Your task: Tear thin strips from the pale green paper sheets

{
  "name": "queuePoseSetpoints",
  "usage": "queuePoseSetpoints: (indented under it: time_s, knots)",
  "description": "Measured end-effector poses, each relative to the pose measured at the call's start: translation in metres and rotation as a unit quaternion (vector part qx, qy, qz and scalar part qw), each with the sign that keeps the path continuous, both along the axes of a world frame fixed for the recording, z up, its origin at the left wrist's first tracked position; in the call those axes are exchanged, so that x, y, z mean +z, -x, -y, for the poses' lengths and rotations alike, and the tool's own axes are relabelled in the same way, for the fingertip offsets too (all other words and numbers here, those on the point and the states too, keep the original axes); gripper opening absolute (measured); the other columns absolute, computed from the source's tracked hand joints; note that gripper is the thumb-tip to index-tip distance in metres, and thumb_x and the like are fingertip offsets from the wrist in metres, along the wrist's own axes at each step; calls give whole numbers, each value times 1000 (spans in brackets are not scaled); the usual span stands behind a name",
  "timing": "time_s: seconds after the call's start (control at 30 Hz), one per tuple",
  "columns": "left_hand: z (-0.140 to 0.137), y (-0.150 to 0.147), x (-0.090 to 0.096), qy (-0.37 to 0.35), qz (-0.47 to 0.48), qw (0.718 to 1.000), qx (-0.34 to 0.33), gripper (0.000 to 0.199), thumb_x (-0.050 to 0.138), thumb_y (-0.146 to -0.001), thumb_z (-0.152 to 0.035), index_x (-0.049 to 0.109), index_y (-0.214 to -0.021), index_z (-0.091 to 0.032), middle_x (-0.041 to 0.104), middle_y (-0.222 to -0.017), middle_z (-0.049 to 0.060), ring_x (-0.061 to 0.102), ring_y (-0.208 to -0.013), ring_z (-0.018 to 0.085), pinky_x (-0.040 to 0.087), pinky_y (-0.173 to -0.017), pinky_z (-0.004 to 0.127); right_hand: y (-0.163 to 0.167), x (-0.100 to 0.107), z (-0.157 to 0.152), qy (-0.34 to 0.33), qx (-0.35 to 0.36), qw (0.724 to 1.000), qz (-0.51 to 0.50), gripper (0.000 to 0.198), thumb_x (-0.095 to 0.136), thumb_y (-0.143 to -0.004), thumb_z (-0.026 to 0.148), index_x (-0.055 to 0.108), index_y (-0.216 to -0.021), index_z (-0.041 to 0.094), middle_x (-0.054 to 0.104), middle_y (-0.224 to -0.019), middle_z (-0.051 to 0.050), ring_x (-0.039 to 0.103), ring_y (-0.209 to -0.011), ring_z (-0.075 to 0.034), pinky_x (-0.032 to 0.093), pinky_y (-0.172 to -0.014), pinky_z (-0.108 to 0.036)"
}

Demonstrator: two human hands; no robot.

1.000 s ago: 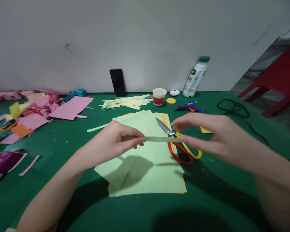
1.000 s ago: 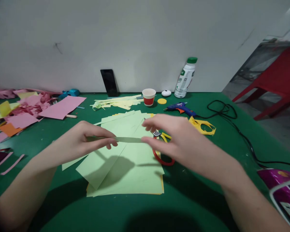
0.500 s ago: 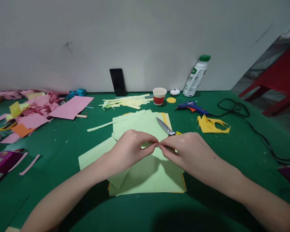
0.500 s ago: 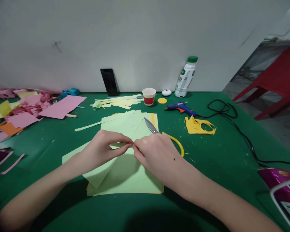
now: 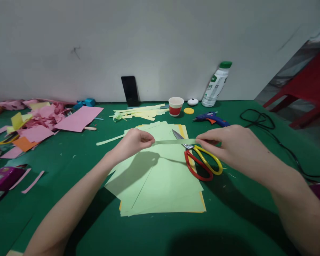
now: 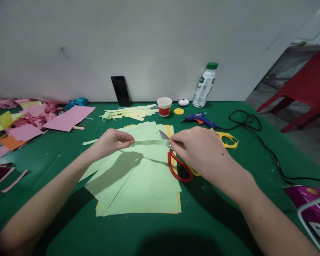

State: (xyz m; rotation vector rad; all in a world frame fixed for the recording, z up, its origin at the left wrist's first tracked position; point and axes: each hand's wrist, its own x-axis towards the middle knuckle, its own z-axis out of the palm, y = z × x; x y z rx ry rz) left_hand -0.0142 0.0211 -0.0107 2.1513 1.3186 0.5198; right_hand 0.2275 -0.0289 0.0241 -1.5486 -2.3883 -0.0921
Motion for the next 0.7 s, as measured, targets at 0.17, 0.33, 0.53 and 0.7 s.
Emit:
queuePoseSetpoints:
  time_s: [0.17,0.33,0.53,0.7]
  knots:
    - [-14,13,-7,4,-1,999,33,18,52,-71,-24,68,-73,-14,70,-75,5,63,-68,17,47,-60,23,-18,5,-10,35,-83,996,-23,22,50,-78,28,70,-77,21,70,-79,-3,62,-73,-22,40,-56,-29]
    - [-20,20,-9,13,1,998,58,19,53,-69,-26,68,-72,-15,70,-76,6,63,-68,18,47,-61,24,-38,8,-20,54,-118,991,-32,24,49,-80,31,71,-80,21,71,-81,-4,61,-74,-23,42,-62,-32]
    - [-28,31,-12,24,7,996,85,15,55,-68,-25,65,-68,-14,68,-70,5,62,-69,18,44,-64,25,-51,17,-21,54,-179,982,-36,21,55,-77,30,71,-82,18,70,-75,-6,59,-68,-20,38,-55,-30]
    - [-36,39,-17,38,32,992,116,16,52,-71,-28,59,-69,-14,63,-66,4,54,-59,14,38,-55,22,-43,22,-20,74,-173,960,-207,20,53,-78,30,65,-74,14,65,-65,-6,57,-62,-15,39,-57,-27]
